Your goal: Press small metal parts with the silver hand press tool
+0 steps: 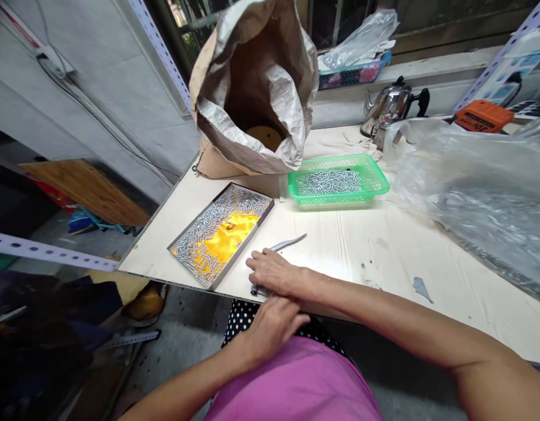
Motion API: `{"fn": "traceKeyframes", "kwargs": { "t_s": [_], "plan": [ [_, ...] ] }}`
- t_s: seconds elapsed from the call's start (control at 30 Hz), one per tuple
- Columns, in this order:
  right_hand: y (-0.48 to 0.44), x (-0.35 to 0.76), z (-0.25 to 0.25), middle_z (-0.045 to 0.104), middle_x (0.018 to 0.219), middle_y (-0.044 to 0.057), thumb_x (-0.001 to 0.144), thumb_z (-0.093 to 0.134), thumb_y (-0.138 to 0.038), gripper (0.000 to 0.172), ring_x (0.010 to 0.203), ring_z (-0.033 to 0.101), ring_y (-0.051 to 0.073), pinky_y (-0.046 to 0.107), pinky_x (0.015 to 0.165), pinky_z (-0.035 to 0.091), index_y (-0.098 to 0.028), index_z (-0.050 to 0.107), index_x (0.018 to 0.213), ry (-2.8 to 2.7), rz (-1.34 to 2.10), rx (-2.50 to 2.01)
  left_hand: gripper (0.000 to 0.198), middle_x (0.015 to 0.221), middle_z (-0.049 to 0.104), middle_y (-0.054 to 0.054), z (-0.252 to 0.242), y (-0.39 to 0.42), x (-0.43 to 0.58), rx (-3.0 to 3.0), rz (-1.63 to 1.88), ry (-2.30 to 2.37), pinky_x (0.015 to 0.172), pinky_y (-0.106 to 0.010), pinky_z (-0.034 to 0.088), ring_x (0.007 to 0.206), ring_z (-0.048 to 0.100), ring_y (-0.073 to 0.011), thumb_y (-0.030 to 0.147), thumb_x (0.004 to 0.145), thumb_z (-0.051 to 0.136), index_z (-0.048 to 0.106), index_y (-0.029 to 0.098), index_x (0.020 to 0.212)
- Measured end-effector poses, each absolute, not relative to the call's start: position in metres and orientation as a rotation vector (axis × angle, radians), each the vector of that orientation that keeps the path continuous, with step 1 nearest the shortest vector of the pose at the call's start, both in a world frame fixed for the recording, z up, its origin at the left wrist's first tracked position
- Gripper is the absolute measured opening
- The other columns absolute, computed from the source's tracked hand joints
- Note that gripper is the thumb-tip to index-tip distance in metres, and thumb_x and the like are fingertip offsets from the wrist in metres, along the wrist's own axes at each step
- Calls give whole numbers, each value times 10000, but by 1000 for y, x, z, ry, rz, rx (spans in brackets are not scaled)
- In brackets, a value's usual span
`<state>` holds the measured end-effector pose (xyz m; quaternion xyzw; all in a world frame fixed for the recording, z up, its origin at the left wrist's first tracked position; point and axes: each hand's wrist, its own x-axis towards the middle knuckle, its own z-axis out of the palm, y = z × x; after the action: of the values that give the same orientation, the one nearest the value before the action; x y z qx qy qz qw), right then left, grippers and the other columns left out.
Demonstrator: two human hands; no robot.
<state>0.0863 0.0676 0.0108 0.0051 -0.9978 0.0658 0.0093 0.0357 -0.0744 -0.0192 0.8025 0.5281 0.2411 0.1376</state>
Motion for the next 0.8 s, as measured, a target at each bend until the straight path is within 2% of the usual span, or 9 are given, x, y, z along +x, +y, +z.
{"fn": "traceKeyframes", "kwargs": {
  "t_s": [0.07,0.17,0.3,0.4,0.5,0.63,0.73,0.8],
  "plan": [
    [62,81,5,587,936,72,923,556,-223,172,889,465,218,346,689,313,-193,644,779,-3111,174,106,175,889,711,-65,-2,-88,26,2460,805,1357,758,-262,540,811,666,-162,235,951,520,660,156,1019],
    [62,76,-5,596,928,76,918,553,-200,158,876,488,211,349,705,350,-173,615,776,-3064,182,142,133,803,690,-39,20,-91,-12,2537,988,1488,694,-249,507,721,616,-142,163,927,536,668,163,947],
    [62,74,-10,620,875,55,918,523,-161,78,794,537,167,308,708,420,-155,593,885,-2800,543,14,192,915,679,-72,27,-59,-88,2150,898,2203,769,-296,502,855,619,-183,181,958,494,675,159,1016],
    [73,83,10,608,801,25,914,485,-152,89,714,548,140,269,659,447,-174,570,903,-2430,697,-158,214,922,668,-72,18,-31,-126,2026,675,2281,803,-296,489,886,616,-191,196,957,501,699,158,1029],
    [113,109,48,602,758,8,905,491,-173,98,668,555,140,270,626,452,-206,573,861,-2153,535,-428,232,947,659,-69,13,-10,-132,2034,457,2191,804,-278,473,910,609,-189,238,963,503,715,171,1030],
    [185,153,83,626,822,61,885,513,-229,106,744,594,210,348,695,475,-201,616,884,-2093,137,-923,300,987,640,-80,12,16,-117,2014,228,2167,830,-275,456,996,593,-199,278,984,449,729,175,950],
    [198,172,76,620,987,130,888,517,-265,226,855,611,269,386,715,486,-158,630,1051,-2255,-12,-1137,299,1008,637,-107,11,34,-108,1952,71,2200,813,-293,451,1023,586,-227,218,964,446,727,150,886],
    [176,175,57,610,1034,138,920,482,-279,265,860,616,260,380,719,495,-148,622,1104,-2394,70,-1105,273,985,645,-123,10,41,-107,1925,40,2197,792,-303,448,992,594,-237,160,929,462,723,128,857]
  ]
}}
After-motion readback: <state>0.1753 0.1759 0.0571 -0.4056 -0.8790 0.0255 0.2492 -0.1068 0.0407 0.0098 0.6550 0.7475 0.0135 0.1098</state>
